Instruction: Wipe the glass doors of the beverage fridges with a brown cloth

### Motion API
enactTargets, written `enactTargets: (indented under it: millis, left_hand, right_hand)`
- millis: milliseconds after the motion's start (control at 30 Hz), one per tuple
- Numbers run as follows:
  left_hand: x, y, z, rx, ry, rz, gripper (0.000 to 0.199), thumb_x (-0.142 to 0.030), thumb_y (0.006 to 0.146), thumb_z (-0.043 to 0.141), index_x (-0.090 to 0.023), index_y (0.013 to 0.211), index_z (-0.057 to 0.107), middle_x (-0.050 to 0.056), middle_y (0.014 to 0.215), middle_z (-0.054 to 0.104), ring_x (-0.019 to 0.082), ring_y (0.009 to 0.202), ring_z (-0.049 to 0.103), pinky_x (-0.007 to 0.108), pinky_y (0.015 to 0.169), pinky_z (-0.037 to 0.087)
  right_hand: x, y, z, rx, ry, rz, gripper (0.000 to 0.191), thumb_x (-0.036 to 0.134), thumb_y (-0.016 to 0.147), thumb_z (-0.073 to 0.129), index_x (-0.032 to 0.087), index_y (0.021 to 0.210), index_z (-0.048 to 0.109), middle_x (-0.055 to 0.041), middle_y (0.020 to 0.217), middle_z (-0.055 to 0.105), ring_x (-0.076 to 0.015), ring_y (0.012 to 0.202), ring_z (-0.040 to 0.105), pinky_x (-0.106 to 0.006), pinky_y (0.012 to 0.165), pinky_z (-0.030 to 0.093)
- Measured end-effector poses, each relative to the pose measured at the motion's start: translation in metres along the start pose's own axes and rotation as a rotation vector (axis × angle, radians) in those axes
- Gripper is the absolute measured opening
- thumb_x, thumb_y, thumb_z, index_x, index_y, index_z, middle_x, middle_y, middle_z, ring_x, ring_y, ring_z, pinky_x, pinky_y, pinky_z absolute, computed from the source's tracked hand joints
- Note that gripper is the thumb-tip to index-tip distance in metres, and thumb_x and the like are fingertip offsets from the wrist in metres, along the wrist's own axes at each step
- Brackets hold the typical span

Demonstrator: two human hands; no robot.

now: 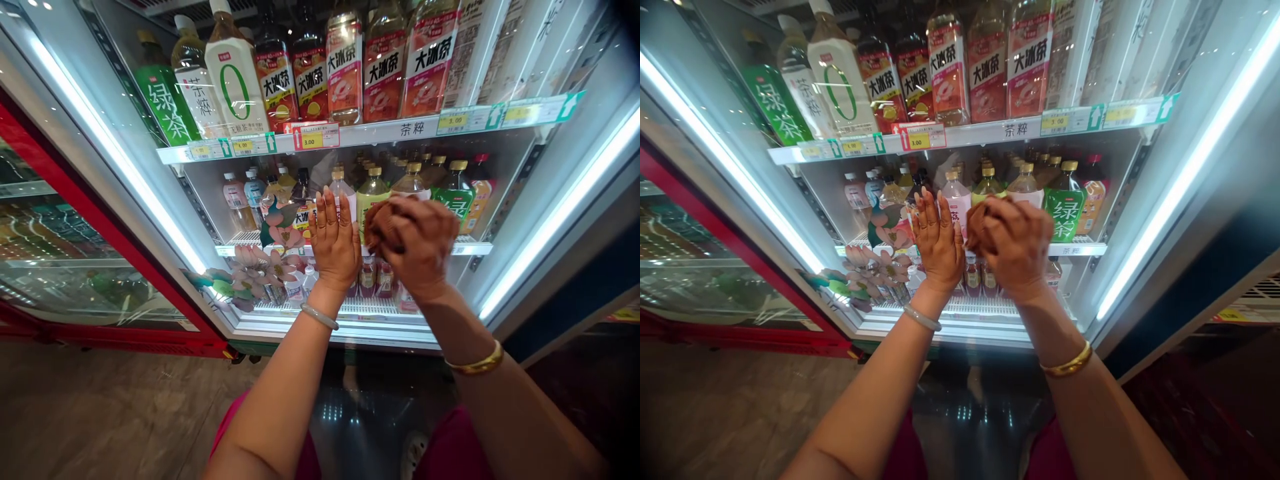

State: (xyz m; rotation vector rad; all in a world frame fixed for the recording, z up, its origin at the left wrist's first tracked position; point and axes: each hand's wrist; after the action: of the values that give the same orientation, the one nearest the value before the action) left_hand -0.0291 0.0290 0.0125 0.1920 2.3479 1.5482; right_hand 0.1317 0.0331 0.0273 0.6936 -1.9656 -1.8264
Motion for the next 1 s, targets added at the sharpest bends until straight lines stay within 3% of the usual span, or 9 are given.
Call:
enactTargets:
  millis: [100,167,300,433,533,667,733,833,1000]
  left_hand:
    - [-0.001,-0.001,-0.002,-0.015,0.004,0.038,0.06,-0.024,0.104,0.036,-0.016,0.163,0.027,0.012,0.173,0.015,0.023,0.161,-0.001,0.051,0.132,-0.001]
    - [0.0,-0.002,-0.002,-0.029,0.018,0.051,0.06,-0.024,0.104,0.036,-0.015,0.163,0.027,0.013,0.173,0.016,0.023,0.161,-0.002,0.051,0.132,-0.001]
    - [0.0,-0.003,0.0,-0.044,0.045,0.048,0.058,-0.027,0.105,0.034,-0.017,0.163,0.028,0.012,0.173,0.017,0.02,0.161,-0.003,0.05,0.132,0.002]
    - [0.0,-0.002,0.001,-0.066,0.072,0.054,0.056,-0.031,0.107,0.032,-0.016,0.161,0.033,0.012,0.172,0.021,0.018,0.16,-0.002,0.047,0.133,0.002]
    - [-0.001,-0.002,0.0,-0.04,0.052,0.037,0.057,-0.031,0.106,0.033,-0.016,0.161,0.032,0.012,0.172,0.02,0.019,0.161,-0.002,0.049,0.132,0.001]
    - [-0.002,-0.002,-0.002,-0.035,0.038,0.029,0.057,-0.029,0.105,0.034,-0.016,0.161,0.032,0.012,0.172,0.02,0.02,0.161,-0.002,0.05,0.132,0.0]
    - [-0.001,-0.003,-0.002,-0.043,0.052,0.038,0.057,-0.028,0.105,0.034,-0.015,0.161,0.032,0.013,0.172,0.021,0.02,0.161,-0.003,0.05,0.132,0.001]
    - [0.001,-0.003,-0.001,-0.049,0.047,0.052,0.057,-0.029,0.105,0.034,-0.014,0.16,0.033,0.014,0.172,0.02,0.02,0.161,-0.003,0.051,0.132,0.002]
    - [-0.001,-0.003,-0.001,-0.038,0.048,0.048,0.056,-0.03,0.106,0.034,-0.016,0.161,0.033,0.013,0.172,0.021,0.019,0.161,-0.002,0.051,0.132,0.003]
  right_hand:
    - [-0.034,0.014,-0.01,-0.195,-0.024,0.152,0.04,0.028,0.076,0.072,0.023,0.115,0.066,-0.0119,0.126,0.068,-0.0332,0.117,0.058,-0.051,0.1,0.044]
    - [-0.044,0.017,-0.013,-0.266,-0.049,0.194,0.045,0.024,0.074,0.07,0.021,0.118,0.065,-0.0149,0.127,0.066,-0.0351,0.118,0.056,-0.052,0.099,0.044]
    - [-0.017,0.003,-0.004,-0.174,-0.064,0.144,0.034,0.03,0.077,0.07,0.024,0.11,0.066,-0.0106,0.127,0.068,-0.0347,0.119,0.054,-0.052,0.1,0.043]
    - [0.015,-0.015,0.006,-0.063,-0.02,-0.034,0.019,0.031,0.085,0.07,0.029,0.103,0.066,-0.0021,0.12,0.073,-0.0268,0.115,0.056,-0.045,0.101,0.042]
    - [0.005,-0.012,0.002,-0.05,0.022,-0.087,0.02,0.032,0.084,0.073,0.029,0.103,0.066,-0.0015,0.122,0.073,-0.0253,0.116,0.057,-0.044,0.102,0.042]
    - [-0.027,0.006,-0.009,-0.169,0.005,0.105,0.034,0.03,0.078,0.074,0.025,0.11,0.065,-0.0087,0.128,0.069,-0.0318,0.118,0.058,-0.051,0.102,0.044]
    - [-0.031,0.009,-0.011,-0.199,-0.006,0.16,0.038,0.026,0.078,0.071,0.025,0.116,0.064,-0.0111,0.131,0.066,-0.034,0.12,0.057,-0.053,0.102,0.044]
    - [-0.014,-0.003,-0.006,-0.147,0.009,0.135,0.035,0.027,0.08,0.071,0.025,0.115,0.064,-0.0119,0.131,0.067,-0.0349,0.122,0.054,-0.053,0.102,0.042]
    - [0.012,-0.023,0.003,-0.02,0.045,-0.116,0.022,0.027,0.085,0.071,0.029,0.106,0.066,-0.002,0.121,0.073,-0.0259,0.117,0.056,-0.045,0.102,0.041]
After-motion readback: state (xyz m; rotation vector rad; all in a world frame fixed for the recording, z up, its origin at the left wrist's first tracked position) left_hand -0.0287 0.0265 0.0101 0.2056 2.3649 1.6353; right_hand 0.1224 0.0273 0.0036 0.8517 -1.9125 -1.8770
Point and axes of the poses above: each hand's wrist, its own y-axis towards the middle knuckle, its own z-axis out of the palm, x = y × z
